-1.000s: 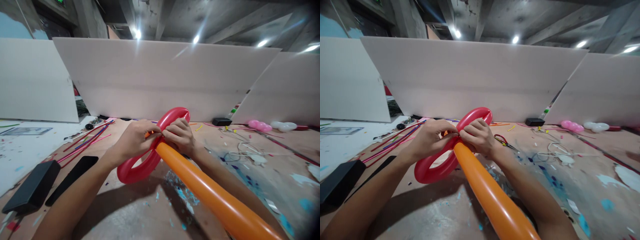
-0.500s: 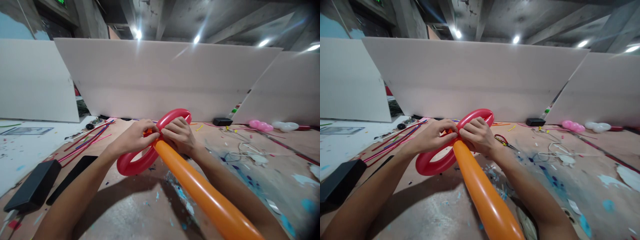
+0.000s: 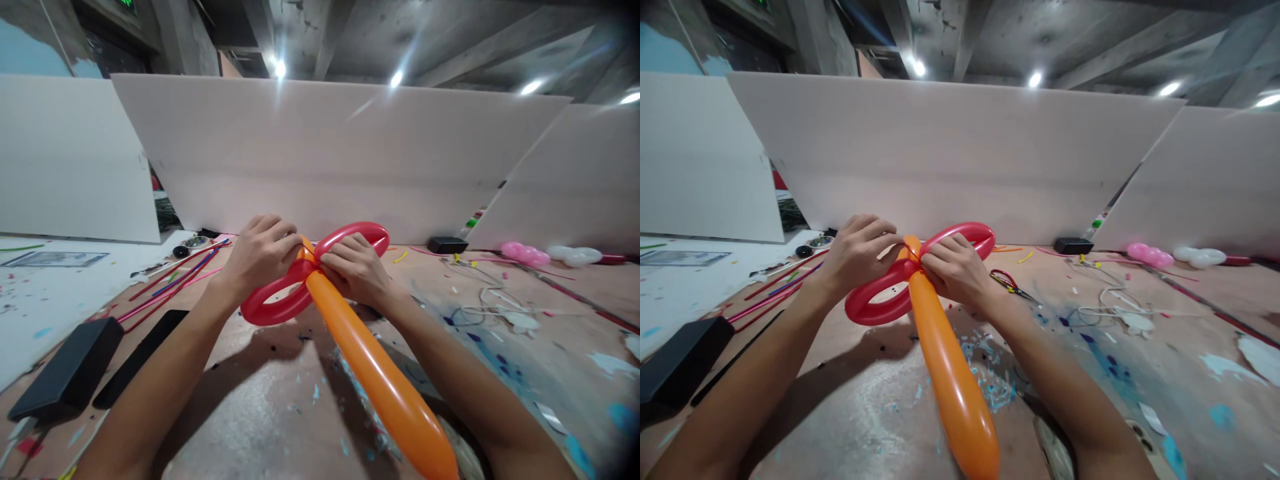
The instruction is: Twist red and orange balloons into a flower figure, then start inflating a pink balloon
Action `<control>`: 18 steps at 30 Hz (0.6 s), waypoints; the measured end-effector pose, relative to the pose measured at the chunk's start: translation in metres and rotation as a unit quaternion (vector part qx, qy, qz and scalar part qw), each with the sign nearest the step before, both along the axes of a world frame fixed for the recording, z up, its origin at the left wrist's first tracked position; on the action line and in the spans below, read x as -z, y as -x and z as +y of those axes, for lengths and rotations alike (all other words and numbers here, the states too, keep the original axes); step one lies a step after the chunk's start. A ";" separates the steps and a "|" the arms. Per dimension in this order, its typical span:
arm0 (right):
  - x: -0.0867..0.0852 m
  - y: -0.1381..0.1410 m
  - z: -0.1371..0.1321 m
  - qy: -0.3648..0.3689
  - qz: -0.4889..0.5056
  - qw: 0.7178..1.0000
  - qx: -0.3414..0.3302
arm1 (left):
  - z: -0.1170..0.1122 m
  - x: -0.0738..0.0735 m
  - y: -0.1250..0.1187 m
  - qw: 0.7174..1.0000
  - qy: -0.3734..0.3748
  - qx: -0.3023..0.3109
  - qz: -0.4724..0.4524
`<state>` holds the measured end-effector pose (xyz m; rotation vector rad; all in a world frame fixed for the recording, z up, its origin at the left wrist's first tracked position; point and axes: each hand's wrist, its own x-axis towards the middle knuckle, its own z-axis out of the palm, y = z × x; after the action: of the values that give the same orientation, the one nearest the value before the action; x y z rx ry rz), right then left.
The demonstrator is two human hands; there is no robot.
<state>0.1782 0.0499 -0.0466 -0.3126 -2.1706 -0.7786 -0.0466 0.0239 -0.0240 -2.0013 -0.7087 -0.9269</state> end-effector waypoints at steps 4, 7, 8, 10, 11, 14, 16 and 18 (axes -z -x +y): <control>-0.002 -0.001 -0.001 0.004 -0.008 1.000 0.005 | -0.011 -0.002 -0.008 0.991 0.131 0.010 -0.019; -0.003 -0.002 -0.002 0.009 -0.014 1.000 0.000 | -0.023 -0.007 -0.016 0.964 0.266 0.016 0.020; -0.003 -0.002 -0.002 0.008 -0.015 1.000 -0.006 | -0.025 -0.008 -0.018 0.958 0.284 0.011 0.026; -0.004 -0.002 -0.003 0.002 -0.020 1.000 -0.018 | -0.026 -0.009 -0.019 0.955 0.295 0.007 0.021; -0.004 -0.002 -0.004 -0.004 -0.023 1.000 -0.021 | -0.025 -0.009 -0.019 0.955 0.297 0.017 0.014; -0.003 -0.001 -0.005 -0.012 -0.026 0.999 -0.019 | -0.017 -0.005 -0.016 0.949 0.303 0.090 -0.005; -0.002 0.000 -0.005 -0.005 -0.019 1.000 -0.013 | -0.014 -0.004 -0.014 0.948 0.293 0.120 -0.025; 0.001 0.002 -0.003 0.014 -0.011 1.000 -0.003 | -0.017 -0.007 -0.011 0.955 0.262 0.119 -0.066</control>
<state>0.1765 0.0466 -0.0480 -0.3124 -2.2037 -0.7510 -0.0356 0.0072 -0.0169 -2.5538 -0.8683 -1.1055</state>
